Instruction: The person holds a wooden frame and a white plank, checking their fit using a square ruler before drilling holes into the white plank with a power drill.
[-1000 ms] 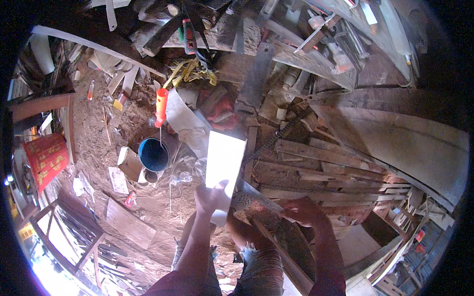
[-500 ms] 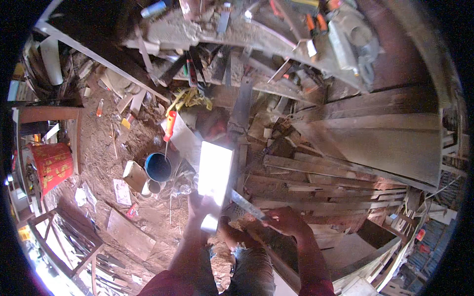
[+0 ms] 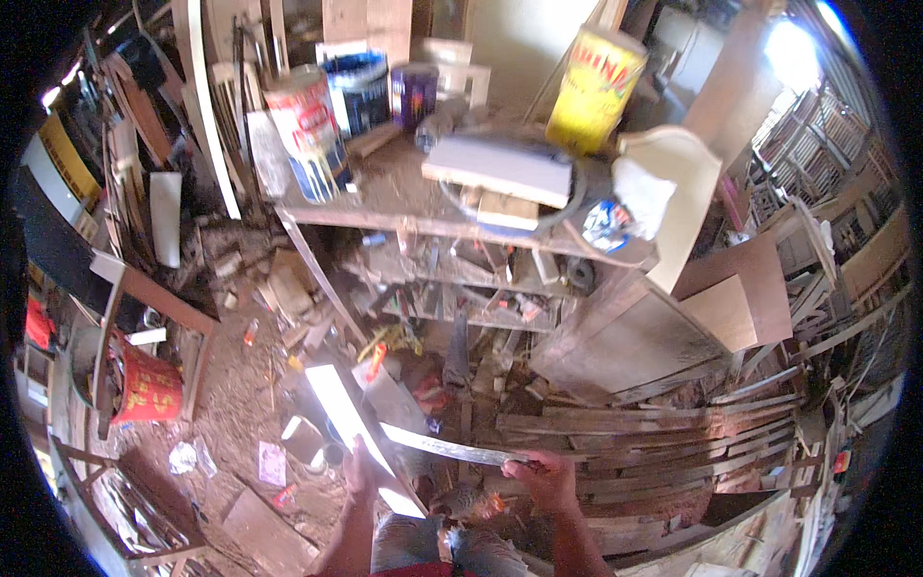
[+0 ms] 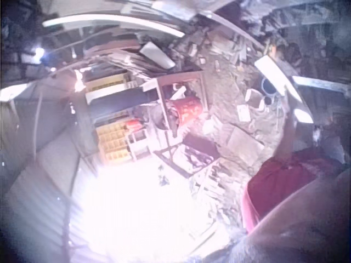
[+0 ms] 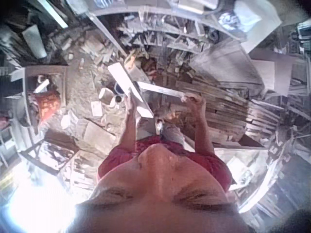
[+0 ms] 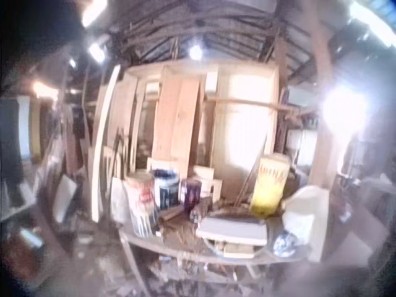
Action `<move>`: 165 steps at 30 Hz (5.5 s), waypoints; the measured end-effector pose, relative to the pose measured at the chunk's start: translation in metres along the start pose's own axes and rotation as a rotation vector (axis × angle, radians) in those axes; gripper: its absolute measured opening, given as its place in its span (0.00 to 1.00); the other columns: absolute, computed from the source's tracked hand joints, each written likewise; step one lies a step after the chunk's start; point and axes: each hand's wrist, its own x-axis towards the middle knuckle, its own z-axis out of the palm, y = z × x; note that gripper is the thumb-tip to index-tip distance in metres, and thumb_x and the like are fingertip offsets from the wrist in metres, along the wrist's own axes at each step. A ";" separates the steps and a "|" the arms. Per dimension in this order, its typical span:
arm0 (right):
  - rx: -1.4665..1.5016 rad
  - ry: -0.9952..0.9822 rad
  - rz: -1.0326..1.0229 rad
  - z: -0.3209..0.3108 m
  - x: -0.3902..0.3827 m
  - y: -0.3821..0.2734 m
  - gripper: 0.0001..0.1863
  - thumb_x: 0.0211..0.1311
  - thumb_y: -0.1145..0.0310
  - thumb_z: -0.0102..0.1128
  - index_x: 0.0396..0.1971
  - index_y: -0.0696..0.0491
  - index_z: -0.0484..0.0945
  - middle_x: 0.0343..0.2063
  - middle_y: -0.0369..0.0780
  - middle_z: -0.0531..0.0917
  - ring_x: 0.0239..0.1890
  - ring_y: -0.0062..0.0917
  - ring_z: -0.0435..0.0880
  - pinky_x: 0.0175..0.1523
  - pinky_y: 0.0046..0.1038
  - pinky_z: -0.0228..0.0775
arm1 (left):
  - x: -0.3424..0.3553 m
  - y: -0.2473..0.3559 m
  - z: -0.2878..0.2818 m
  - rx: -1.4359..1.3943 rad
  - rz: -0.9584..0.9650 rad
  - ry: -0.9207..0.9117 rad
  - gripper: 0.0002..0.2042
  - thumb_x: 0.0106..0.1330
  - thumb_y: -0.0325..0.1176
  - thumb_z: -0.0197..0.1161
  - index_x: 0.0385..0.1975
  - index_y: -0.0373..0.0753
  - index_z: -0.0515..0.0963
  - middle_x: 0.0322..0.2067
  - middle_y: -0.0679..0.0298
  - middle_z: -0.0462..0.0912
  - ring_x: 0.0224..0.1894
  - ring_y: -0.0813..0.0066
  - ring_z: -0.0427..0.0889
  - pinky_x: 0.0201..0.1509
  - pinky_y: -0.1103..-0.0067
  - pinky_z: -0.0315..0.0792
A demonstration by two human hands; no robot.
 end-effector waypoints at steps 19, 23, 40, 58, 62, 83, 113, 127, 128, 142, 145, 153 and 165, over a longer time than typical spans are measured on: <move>0.113 -0.116 -0.567 0.100 -0.154 -0.180 0.16 0.70 0.71 0.74 0.23 0.56 0.77 0.20 0.36 0.84 0.18 0.16 0.82 0.22 0.22 0.73 | -0.181 0.255 -0.083 -0.196 0.088 -0.017 0.22 0.82 0.50 0.61 0.58 0.35 0.76 0.47 0.69 0.81 0.49 0.79 0.78 0.54 0.76 0.73; -0.054 -0.132 -0.657 0.138 -0.199 -0.175 0.18 0.74 0.65 0.71 0.23 0.55 0.77 0.18 0.32 0.80 0.17 0.12 0.77 0.22 0.21 0.69 | -0.235 0.298 -0.131 -0.176 0.141 -0.023 0.22 0.82 0.49 0.60 0.58 0.34 0.77 0.47 0.68 0.83 0.48 0.79 0.79 0.53 0.76 0.74; 0.305 -0.758 -0.362 0.485 -0.382 -0.118 0.18 0.75 0.67 0.68 0.56 0.63 0.82 0.36 0.34 0.82 0.31 0.19 0.86 0.37 0.29 0.90 | -0.473 0.342 -0.383 -0.277 0.467 0.723 0.22 0.82 0.55 0.57 0.50 0.39 0.78 0.34 0.70 0.80 0.32 0.82 0.79 0.35 0.81 0.73; 0.044 -1.331 -0.218 0.779 -0.376 -0.089 0.11 0.69 0.64 0.76 0.29 0.52 0.85 0.20 0.39 0.88 0.23 0.24 0.90 0.29 0.26 0.83 | -0.443 0.385 -0.503 -0.154 0.604 1.352 0.23 0.79 0.57 0.61 0.44 0.38 0.78 0.30 0.72 0.79 0.30 0.85 0.76 0.33 0.83 0.70; -0.069 -1.521 -0.214 0.836 -0.387 -0.089 0.11 0.74 0.67 0.69 0.32 0.58 0.86 0.29 0.45 0.91 0.31 0.25 0.92 0.37 0.29 0.88 | -0.434 0.394 -0.538 -0.204 0.631 1.437 0.22 0.80 0.56 0.61 0.45 0.38 0.78 0.30 0.72 0.79 0.29 0.85 0.76 0.32 0.83 0.70; -0.178 -1.950 0.142 1.211 -0.501 -0.107 0.15 0.66 0.70 0.76 0.49 0.61 0.89 0.38 0.42 0.92 0.38 0.26 0.92 0.47 0.28 0.88 | -0.436 0.538 -0.962 -0.311 0.474 1.344 0.24 0.77 0.58 0.64 0.44 0.38 0.81 0.31 0.77 0.77 0.31 0.88 0.71 0.34 0.84 0.65; -0.254 -1.569 -0.005 1.866 -0.449 -0.083 0.08 0.68 0.71 0.75 0.40 0.57 0.84 0.30 0.37 0.89 0.33 0.19 0.88 0.41 0.25 0.82 | -0.056 0.824 -1.528 0.054 0.435 1.356 0.24 0.77 0.51 0.67 0.51 0.31 0.84 0.37 0.69 0.85 0.36 0.85 0.79 0.40 0.82 0.73; -0.589 -1.142 -1.118 2.183 -0.494 -0.089 0.33 0.64 0.36 0.70 0.20 0.53 0.78 0.17 0.45 0.80 0.23 0.45 0.84 0.28 0.43 0.71 | 0.109 1.021 -1.769 0.234 0.486 1.151 0.14 0.77 0.37 0.70 0.50 0.32 0.87 0.35 0.68 0.90 0.36 0.86 0.82 0.39 0.82 0.76; -0.521 -1.107 -1.188 2.206 -0.496 -0.091 0.33 0.64 0.37 0.71 0.18 0.52 0.77 0.13 0.43 0.77 0.18 0.44 0.81 0.25 0.43 0.68 | 0.118 1.028 -1.785 0.189 0.500 1.144 0.15 0.76 0.38 0.70 0.50 0.32 0.88 0.37 0.65 0.92 0.39 0.84 0.85 0.43 0.80 0.78; -0.633 -1.286 -1.366 2.527 -0.443 -0.138 0.23 0.64 0.48 0.76 0.27 0.53 0.81 0.25 0.43 0.84 0.31 0.42 0.87 0.35 0.43 0.74 | 0.294 1.121 -1.999 0.043 0.427 1.281 0.18 0.77 0.45 0.69 0.50 0.33 0.87 0.35 0.66 0.90 0.37 0.84 0.83 0.41 0.79 0.78; -0.614 -1.550 -1.138 2.600 -0.450 -0.164 0.20 0.61 0.51 0.79 0.32 0.53 0.85 0.29 0.44 0.86 0.35 0.43 0.88 0.40 0.43 0.77 | 0.302 1.144 -2.035 0.173 0.439 1.387 0.19 0.76 0.46 0.69 0.48 0.32 0.87 0.33 0.66 0.89 0.35 0.85 0.82 0.38 0.80 0.77; -0.784 -1.738 -1.260 2.794 -0.499 -0.134 0.24 0.57 0.49 0.81 0.23 0.54 0.81 0.23 0.45 0.83 0.28 0.46 0.84 0.33 0.45 0.72 | 0.310 1.174 -2.162 -0.079 0.408 1.623 0.23 0.74 0.52 0.71 0.44 0.32 0.87 0.30 0.65 0.89 0.33 0.84 0.84 0.35 0.79 0.77; -0.730 -2.284 -0.408 3.080 -0.709 -0.121 0.10 0.64 0.70 0.78 0.39 0.60 0.90 0.28 0.34 0.89 0.30 0.14 0.83 0.36 0.21 0.76 | 0.236 1.215 -2.408 -0.368 0.591 1.777 0.24 0.76 0.52 0.68 0.47 0.31 0.86 0.34 0.67 0.88 0.36 0.86 0.82 0.39 0.82 0.77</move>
